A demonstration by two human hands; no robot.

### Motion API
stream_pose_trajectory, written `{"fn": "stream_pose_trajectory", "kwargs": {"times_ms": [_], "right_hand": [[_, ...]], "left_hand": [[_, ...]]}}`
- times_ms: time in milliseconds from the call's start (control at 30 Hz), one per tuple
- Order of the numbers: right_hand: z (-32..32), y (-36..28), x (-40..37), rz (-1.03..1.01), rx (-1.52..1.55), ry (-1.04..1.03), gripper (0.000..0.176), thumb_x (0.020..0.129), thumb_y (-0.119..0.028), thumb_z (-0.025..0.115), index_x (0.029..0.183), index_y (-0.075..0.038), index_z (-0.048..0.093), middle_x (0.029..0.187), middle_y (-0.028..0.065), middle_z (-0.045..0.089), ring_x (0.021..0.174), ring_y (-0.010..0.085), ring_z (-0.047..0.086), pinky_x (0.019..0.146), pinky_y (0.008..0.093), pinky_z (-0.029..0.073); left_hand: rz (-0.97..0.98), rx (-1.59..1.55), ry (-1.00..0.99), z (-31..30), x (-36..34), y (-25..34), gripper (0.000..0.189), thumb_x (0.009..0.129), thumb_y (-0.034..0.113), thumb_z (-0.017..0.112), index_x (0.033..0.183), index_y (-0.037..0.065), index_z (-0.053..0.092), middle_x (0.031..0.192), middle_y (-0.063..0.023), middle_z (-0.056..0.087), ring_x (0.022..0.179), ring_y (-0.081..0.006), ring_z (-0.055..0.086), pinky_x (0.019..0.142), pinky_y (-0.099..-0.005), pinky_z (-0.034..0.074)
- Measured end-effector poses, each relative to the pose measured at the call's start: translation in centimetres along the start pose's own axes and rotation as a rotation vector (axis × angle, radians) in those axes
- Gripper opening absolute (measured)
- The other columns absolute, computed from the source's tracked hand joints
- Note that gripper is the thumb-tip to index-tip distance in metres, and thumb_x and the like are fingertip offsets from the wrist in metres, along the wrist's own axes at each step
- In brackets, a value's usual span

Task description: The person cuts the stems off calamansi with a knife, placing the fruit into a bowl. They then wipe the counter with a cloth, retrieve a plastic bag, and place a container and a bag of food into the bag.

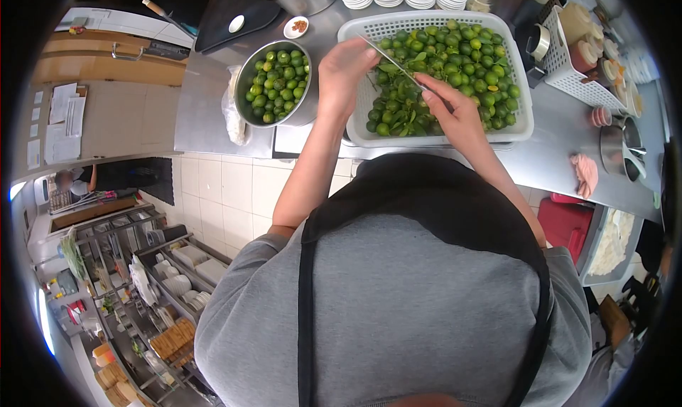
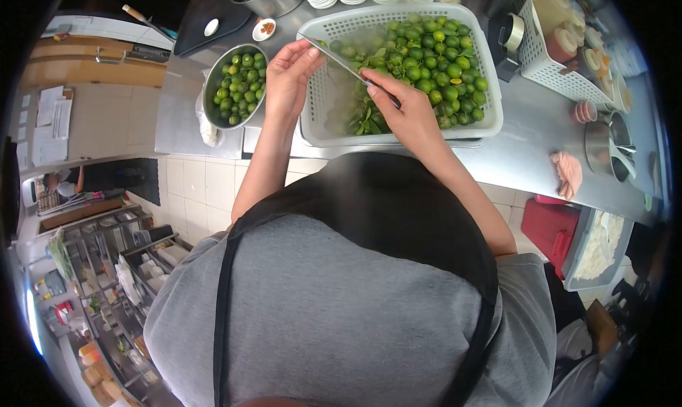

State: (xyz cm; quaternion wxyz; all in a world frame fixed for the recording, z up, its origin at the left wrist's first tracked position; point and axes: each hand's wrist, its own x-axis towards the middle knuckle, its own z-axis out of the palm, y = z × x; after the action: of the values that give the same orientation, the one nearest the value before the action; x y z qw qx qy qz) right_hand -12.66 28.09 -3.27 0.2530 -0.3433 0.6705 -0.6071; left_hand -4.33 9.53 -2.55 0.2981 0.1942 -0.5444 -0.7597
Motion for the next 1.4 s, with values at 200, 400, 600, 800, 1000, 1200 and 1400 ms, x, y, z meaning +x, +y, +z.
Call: {"fn": "stream_pose_trajectory", "kwargs": {"times_ms": [200, 400, 600, 800, 1000, 1200, 1400], "right_hand": [[-0.2, 0.7, 0.6, -0.006, -0.053, 0.099, 0.028, 0.089, -0.017, 0.054, 0.114, -0.007, 0.058, 0.107, 0.0097, 0.063, 0.093, 0.0137, 0.059, 0.081, 0.0248, 0.044], [-0.5, 0.0, 0.2, 0.010, -0.001, 0.063, 0.028, 0.089, -0.017, 0.053, 0.114, -0.006, 0.057, 0.108, 0.0095, 0.062, 0.095, 0.0124, 0.058, 0.083, 0.0249, 0.043], [-0.2, -0.1, 0.0, 0.015, -0.017, 0.034, 0.028, 0.089, -0.017, 0.053, 0.114, -0.005, 0.057, 0.110, 0.0095, 0.061, 0.099, 0.0149, 0.057, 0.086, 0.0258, 0.042], [-0.2, 0.6, 0.8, -0.026, -0.045, 0.084, 0.028, 0.089, -0.017, 0.053, 0.114, -0.007, 0.057, 0.109, 0.0096, 0.062, 0.095, 0.0151, 0.059, 0.083, 0.0256, 0.044], [-0.1, 0.3, 0.7, -0.026, -0.016, 0.057, 0.028, 0.089, -0.018, 0.053, 0.114, -0.008, 0.058, 0.108, 0.0092, 0.062, 0.093, 0.0141, 0.059, 0.080, 0.0246, 0.044], [-0.5, 1.3, 0.5, -0.030, -0.041, 0.031, 0.028, 0.088, -0.018, 0.055, 0.114, -0.009, 0.058, 0.100, 0.0067, 0.065, 0.083, 0.0111, 0.059, 0.074, 0.0234, 0.045], [-2.3, 0.8, 1.0, 0.094, -0.001, 0.144, 0.030, 0.088, -0.017, 0.055, 0.117, -0.013, 0.057, 0.066, -0.0034, 0.050, 0.060, 0.0039, 0.044, 0.055, 0.0187, 0.037]], "left_hand": [[-0.044, 0.276, -0.198, 3.1, -2.5, 0.3, 0.021, 0.074, -0.001, 0.066, 0.094, 0.003, 0.063, 0.086, -0.0044, 0.065, 0.079, -0.0087, 0.060, 0.071, -0.0210, 0.046], [0.081, 0.230, 0.002, 1.6, 0.8, -0.5, 0.021, 0.075, -0.003, 0.065, 0.095, -0.001, 0.060, 0.087, -0.0063, 0.062, 0.079, -0.0114, 0.059, 0.074, -0.0238, 0.047], [0.104, 0.230, 0.034, 1.0, 1.4, -0.2, 0.019, 0.076, -0.002, 0.065, 0.094, -0.003, 0.058, 0.087, -0.0076, 0.062, 0.080, -0.0137, 0.060, 0.075, -0.0256, 0.047], [-0.016, 0.246, -0.106, 2.3, -0.3, -1.0, 0.026, 0.077, 0.007, 0.067, 0.099, -0.002, 0.057, 0.090, -0.0071, 0.061, 0.084, -0.0142, 0.059, 0.077, -0.0260, 0.046], [-0.164, -0.237, -0.068, 0.2, 0.6, 0.0, 0.017, 0.081, 0.004, 0.061, 0.095, -0.003, 0.058, 0.093, -0.0112, 0.062, 0.086, -0.0197, 0.061, 0.087, -0.0316, 0.047], [0.211, 0.376, 0.333, -6.3, 1.7, 5.3, 0.021, 0.078, 0.003, 0.063, 0.096, -0.006, 0.057, 0.092, -0.0133, 0.062, 0.084, -0.0190, 0.061, 0.081, -0.0300, 0.049], [0.561, 1.411, 0.228, -6.5, 1.6, 3.4, 0.024, 0.062, 0.007, 0.070, 0.085, 0.005, 0.065, 0.096, -0.0126, 0.061, 0.093, -0.0320, 0.054, 0.083, -0.0390, 0.042]]}}
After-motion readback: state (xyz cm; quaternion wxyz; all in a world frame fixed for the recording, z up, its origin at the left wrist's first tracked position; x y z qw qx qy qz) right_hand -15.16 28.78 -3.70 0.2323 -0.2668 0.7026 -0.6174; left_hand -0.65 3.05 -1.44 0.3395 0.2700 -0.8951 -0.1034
